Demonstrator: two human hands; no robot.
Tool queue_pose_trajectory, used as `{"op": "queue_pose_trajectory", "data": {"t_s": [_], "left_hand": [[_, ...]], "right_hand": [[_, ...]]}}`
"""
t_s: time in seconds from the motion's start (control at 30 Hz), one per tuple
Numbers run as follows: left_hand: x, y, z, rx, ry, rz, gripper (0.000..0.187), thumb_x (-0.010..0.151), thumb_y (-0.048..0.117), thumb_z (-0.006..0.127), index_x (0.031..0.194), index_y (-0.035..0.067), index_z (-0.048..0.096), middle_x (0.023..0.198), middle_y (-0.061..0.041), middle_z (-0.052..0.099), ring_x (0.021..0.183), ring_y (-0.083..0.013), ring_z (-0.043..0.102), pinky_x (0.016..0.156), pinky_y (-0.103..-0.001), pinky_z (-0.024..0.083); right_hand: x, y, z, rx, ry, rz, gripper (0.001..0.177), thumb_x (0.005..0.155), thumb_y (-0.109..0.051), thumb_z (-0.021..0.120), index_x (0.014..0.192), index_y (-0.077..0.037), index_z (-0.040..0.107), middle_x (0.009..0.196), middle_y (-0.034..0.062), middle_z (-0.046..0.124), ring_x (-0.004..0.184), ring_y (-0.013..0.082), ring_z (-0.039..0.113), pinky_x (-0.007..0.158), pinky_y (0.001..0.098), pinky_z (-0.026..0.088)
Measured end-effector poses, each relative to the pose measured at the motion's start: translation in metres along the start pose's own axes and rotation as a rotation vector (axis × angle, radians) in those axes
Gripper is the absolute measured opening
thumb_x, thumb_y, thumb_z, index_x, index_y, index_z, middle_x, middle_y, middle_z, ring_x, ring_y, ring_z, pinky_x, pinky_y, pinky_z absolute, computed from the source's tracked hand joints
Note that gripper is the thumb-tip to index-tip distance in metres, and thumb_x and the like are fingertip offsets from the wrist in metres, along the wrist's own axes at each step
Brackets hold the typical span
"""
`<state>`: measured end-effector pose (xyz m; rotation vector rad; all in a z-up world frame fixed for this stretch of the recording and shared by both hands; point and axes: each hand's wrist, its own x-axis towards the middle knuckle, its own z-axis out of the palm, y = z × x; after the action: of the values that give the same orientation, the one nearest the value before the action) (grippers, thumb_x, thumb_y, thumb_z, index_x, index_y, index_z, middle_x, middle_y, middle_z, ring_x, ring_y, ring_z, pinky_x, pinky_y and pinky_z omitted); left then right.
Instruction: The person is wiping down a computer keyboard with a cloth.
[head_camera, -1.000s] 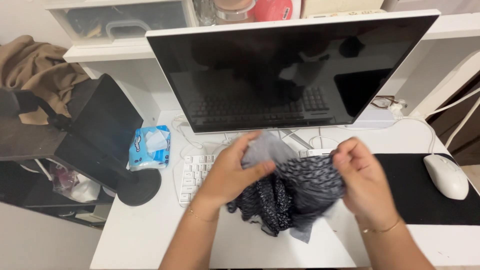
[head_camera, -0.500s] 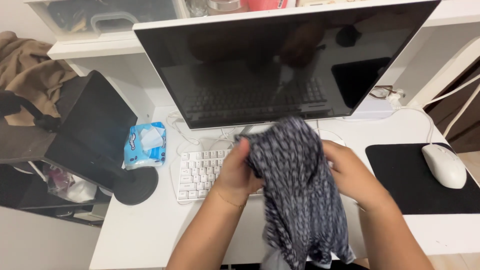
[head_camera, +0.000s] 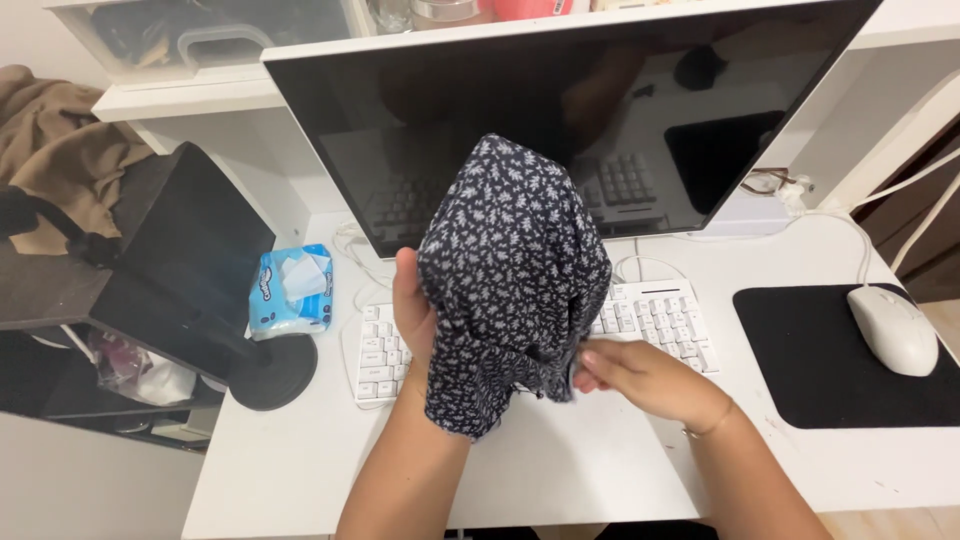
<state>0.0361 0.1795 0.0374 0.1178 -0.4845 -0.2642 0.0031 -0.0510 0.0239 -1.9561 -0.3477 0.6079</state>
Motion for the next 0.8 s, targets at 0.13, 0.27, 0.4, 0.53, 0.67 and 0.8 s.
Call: {"op": "queue_pose_trajectory", "data": {"t_s": [0.13, 0.27, 0.4, 0.53, 0.67, 0.8], "left_hand": [[-0.01, 0.005, 0.04, 0.124, -0.213, -0.185, 0.072, 0.101, 0.069, 0.041, 0.143, 0.013, 0.06, 0.137, -0.02, 0.062, 0.113, -0.0418, 0.06, 0.088, -0.064, 0.049], [-0.025, 0.022, -0.033, 0.791, 0.134, 0.515, 0.053, 0.102, 0.04, 0.044, 0.149, 0.015, 0.048, 0.144, -0.007, 0.057, 0.134, -0.0221, 0.053, 0.123, -0.04, 0.033], [0.002, 0.024, -0.01, 0.014, 0.005, 0.103, 0.078, 0.095, 0.071, 0.027, 0.153, 0.021, 0.044, 0.154, -0.005, 0.05, 0.142, -0.0267, 0.045, 0.124, -0.048, 0.024], [0.001, 0.028, -0.026, 0.032, 0.041, 0.126, 0.078, 0.095, 0.07, 0.028, 0.152, 0.021, 0.045, 0.152, -0.006, 0.051, 0.141, -0.0271, 0.046, 0.124, -0.047, 0.024], [0.005, 0.033, -0.042, 0.074, 0.11, 0.164, 0.077, 0.095, 0.068, 0.03, 0.151, 0.019, 0.048, 0.15, -0.007, 0.054, 0.138, -0.0281, 0.049, 0.123, -0.047, 0.026], [0.014, 0.034, -0.054, 0.108, 0.173, 0.195, 0.076, 0.095, 0.067, 0.032, 0.149, 0.018, 0.05, 0.147, -0.009, 0.056, 0.135, -0.029, 0.052, 0.122, -0.047, 0.028]], "right_hand": [[0.02, 0.027, 0.003, 0.237, 0.104, 0.073, 0.054, 0.1, -0.038, 0.05, 0.124, 0.008, 0.064, 0.101, 0.0287, 0.077, 0.092, 0.0339, 0.077, 0.084, 0.0443, 0.063], [0.027, 0.038, 0.0, 0.108, 0.224, 0.034, 0.044, 0.089, -0.031, 0.074, 0.11, 0.007, 0.068, 0.086, 0.0271, 0.074, 0.075, 0.0354, 0.076, 0.064, 0.043, 0.063], [0.011, 0.019, 0.01, 0.147, -0.093, -0.164, 0.027, 0.084, -0.02, 0.077, 0.099, 0.002, 0.082, 0.09, 0.0211, 0.079, 0.082, 0.0343, 0.076, 0.074, 0.0447, 0.064], [0.009, 0.051, -0.004, 0.374, -0.016, -0.29, 0.022, 0.085, -0.004, 0.07, 0.101, 0.007, 0.08, 0.092, 0.0227, 0.081, 0.085, 0.0325, 0.075, 0.078, 0.0466, 0.062], [0.017, 0.088, -0.005, 1.347, 0.141, -0.528, 0.04, 0.101, -0.036, 0.051, 0.113, -0.004, 0.072, 0.115, 0.0231, 0.074, 0.109, 0.0389, 0.069, 0.099, 0.0517, 0.048], [0.006, 0.053, 0.058, 1.445, 0.306, -0.485, 0.049, 0.095, -0.05, 0.05, 0.121, -0.013, 0.069, 0.126, 0.015, 0.07, 0.119, 0.0368, 0.064, 0.105, 0.0537, 0.044]]}}
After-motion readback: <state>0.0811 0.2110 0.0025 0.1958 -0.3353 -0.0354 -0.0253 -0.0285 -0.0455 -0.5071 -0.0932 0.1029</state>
